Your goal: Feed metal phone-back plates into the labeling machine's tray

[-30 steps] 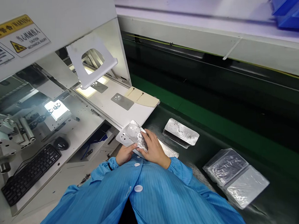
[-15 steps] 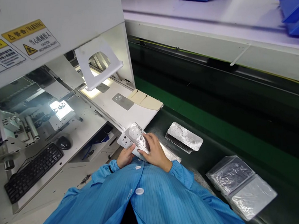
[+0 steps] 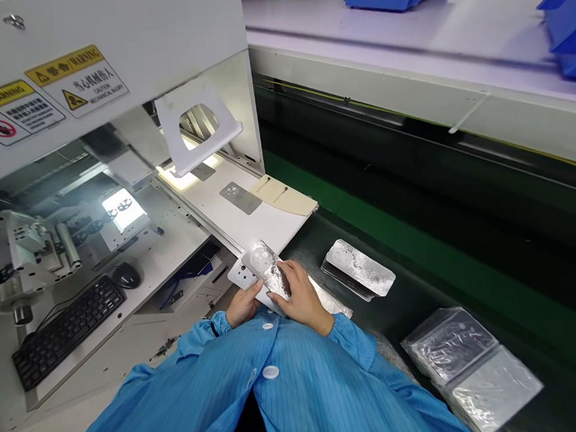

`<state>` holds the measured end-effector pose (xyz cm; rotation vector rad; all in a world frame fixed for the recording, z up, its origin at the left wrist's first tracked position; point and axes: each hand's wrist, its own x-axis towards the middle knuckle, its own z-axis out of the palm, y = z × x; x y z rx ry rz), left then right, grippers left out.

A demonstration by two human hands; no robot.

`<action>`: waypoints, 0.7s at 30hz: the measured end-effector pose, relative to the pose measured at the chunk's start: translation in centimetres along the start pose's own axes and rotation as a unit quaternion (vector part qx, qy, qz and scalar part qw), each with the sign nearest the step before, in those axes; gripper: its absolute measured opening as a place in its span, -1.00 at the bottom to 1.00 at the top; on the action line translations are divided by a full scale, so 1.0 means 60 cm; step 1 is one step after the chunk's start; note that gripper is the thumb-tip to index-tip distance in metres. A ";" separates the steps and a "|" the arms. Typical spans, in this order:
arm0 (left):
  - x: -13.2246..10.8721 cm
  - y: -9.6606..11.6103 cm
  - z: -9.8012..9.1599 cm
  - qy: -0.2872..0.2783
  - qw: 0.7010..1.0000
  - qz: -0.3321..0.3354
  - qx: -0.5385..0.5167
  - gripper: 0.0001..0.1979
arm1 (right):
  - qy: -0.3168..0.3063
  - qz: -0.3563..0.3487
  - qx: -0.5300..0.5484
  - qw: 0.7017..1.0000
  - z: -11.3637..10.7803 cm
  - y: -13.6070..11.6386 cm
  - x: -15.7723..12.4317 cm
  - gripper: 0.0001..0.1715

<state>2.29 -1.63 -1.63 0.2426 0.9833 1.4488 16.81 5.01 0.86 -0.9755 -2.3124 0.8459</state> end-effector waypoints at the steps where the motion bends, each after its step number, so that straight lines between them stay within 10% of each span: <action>1: -0.001 0.001 0.001 0.001 1.000 0.000 0.001 -0.57 | 0.001 -0.002 -0.001 1.000 0.000 0.000 0.000 -0.27; 21: -0.004 0.001 -0.007 -0.003 1.000 0.013 0.014 -0.55 | -0.004 -0.004 -0.004 1.000 -0.004 -0.008 -0.003 -0.28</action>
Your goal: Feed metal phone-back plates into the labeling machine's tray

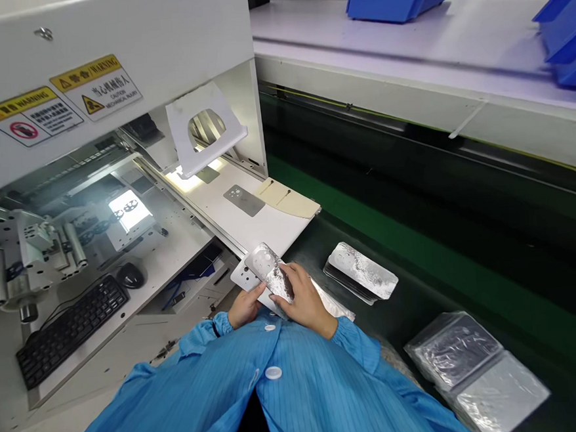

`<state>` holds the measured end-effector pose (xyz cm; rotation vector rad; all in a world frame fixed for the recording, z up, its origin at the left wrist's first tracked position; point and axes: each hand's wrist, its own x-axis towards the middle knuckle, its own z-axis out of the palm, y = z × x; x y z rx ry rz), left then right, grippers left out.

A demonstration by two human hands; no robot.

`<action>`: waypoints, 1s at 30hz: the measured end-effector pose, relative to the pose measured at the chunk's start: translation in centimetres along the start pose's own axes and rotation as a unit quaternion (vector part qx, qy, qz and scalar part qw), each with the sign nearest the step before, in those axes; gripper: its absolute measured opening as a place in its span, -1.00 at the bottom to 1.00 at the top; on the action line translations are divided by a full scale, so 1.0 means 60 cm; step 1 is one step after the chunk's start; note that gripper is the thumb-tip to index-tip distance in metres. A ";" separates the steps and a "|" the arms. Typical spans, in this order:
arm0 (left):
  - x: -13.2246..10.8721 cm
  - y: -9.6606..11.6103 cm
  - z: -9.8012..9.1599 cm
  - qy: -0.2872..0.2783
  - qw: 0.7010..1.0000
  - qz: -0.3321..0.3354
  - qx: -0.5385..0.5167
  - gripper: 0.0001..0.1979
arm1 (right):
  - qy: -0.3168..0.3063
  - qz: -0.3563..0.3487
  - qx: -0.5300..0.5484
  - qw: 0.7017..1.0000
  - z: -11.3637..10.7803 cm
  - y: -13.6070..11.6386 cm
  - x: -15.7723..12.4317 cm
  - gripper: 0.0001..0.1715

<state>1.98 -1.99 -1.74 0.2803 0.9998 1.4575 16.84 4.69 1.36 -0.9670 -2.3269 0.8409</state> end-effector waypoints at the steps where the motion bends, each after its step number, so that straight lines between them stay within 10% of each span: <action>1: -0.001 0.002 0.002 0.001 1.000 -0.001 -0.001 -0.54 | -0.001 0.001 0.000 1.000 0.000 0.000 0.000 -0.28; 30: 0.003 -0.004 -0.005 -0.018 1.000 0.015 -0.008 -0.64 | -0.005 0.000 0.006 1.000 0.005 0.003 0.003 -0.28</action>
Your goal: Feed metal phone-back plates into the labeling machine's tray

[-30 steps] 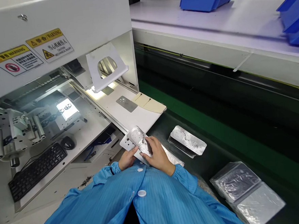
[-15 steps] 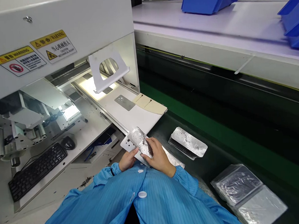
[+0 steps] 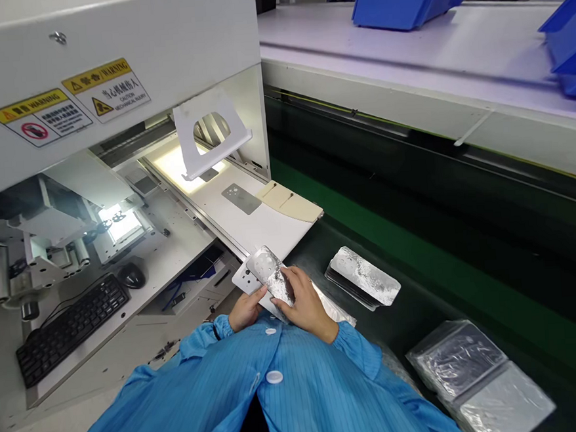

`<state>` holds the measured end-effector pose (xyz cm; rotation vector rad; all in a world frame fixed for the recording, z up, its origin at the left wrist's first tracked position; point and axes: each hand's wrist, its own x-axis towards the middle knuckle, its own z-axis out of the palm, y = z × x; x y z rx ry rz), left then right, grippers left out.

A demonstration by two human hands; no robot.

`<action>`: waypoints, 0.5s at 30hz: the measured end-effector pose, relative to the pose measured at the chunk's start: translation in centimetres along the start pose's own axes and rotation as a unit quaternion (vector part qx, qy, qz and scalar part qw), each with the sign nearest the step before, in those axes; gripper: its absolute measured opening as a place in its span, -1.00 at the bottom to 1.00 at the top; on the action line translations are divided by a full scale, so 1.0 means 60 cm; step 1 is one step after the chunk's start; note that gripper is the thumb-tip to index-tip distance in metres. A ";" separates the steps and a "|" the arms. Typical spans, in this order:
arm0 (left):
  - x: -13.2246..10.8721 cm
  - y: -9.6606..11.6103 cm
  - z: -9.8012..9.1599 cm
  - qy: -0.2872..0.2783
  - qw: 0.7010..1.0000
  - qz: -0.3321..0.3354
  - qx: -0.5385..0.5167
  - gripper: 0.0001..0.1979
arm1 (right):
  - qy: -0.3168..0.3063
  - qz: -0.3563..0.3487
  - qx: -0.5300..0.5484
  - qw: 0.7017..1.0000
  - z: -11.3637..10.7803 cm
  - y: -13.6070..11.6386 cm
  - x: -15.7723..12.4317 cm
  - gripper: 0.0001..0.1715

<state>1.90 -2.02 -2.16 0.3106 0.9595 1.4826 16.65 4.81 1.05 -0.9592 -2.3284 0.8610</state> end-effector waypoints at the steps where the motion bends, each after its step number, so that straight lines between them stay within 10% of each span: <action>1: 0.000 0.000 0.000 0.000 1.000 0.001 -0.001 -0.65 | 0.000 0.001 0.000 1.000 0.000 0.000 0.000 -0.28; 15: 0.004 -0.001 -0.001 0.004 1.000 -0.008 0.005 -0.62 | 0.006 -0.004 -0.004 1.000 0.000 0.000 0.002 -0.27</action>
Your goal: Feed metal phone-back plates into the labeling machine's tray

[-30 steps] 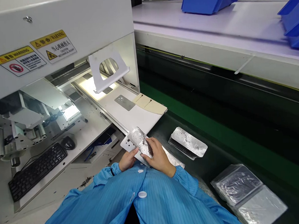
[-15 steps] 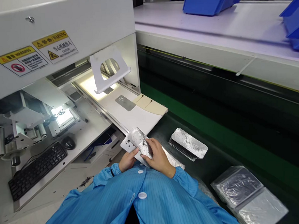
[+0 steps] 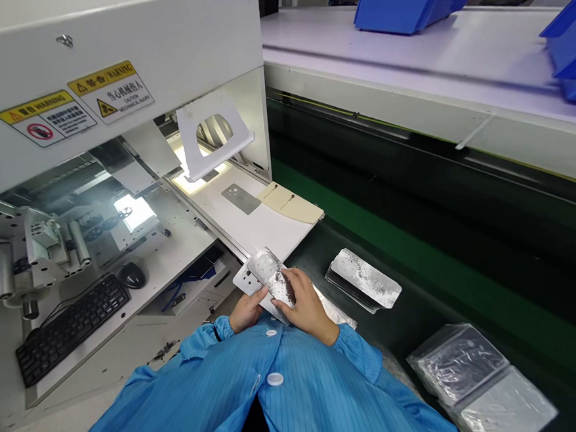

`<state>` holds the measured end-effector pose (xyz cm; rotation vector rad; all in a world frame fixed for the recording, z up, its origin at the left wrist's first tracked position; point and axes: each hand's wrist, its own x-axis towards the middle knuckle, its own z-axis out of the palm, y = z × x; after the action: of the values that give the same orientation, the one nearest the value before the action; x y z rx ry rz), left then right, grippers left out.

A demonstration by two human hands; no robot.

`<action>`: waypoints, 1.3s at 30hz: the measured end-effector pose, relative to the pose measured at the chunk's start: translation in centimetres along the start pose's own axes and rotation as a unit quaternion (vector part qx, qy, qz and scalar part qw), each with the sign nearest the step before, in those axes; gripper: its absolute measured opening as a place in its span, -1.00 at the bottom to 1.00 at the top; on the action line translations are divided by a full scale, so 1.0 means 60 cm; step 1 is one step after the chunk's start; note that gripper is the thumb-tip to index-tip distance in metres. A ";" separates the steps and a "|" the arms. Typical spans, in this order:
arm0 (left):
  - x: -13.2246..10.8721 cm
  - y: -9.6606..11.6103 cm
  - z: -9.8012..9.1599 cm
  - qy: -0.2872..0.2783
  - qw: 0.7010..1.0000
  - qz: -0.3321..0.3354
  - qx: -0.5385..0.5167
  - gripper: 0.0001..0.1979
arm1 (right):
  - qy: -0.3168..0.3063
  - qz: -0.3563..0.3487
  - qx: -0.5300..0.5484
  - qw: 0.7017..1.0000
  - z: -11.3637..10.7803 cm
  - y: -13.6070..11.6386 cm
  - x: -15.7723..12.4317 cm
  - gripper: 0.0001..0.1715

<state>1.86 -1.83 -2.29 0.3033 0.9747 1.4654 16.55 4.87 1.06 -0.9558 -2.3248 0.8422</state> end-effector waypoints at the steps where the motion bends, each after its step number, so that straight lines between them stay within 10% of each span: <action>1: 0.000 0.000 0.001 0.000 1.000 -0.002 -0.002 -0.61 | 0.000 0.001 0.000 1.000 0.000 0.000 0.000 -0.27; 39: -0.004 0.013 0.008 0.055 0.998 -0.009 -0.026 -0.53 | 0.017 -0.005 0.005 1.000 -0.010 0.019 0.016 -0.33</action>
<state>1.73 -1.76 -1.35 0.1768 1.0223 1.5016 16.83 6.49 0.88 -0.9472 -2.2931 0.8256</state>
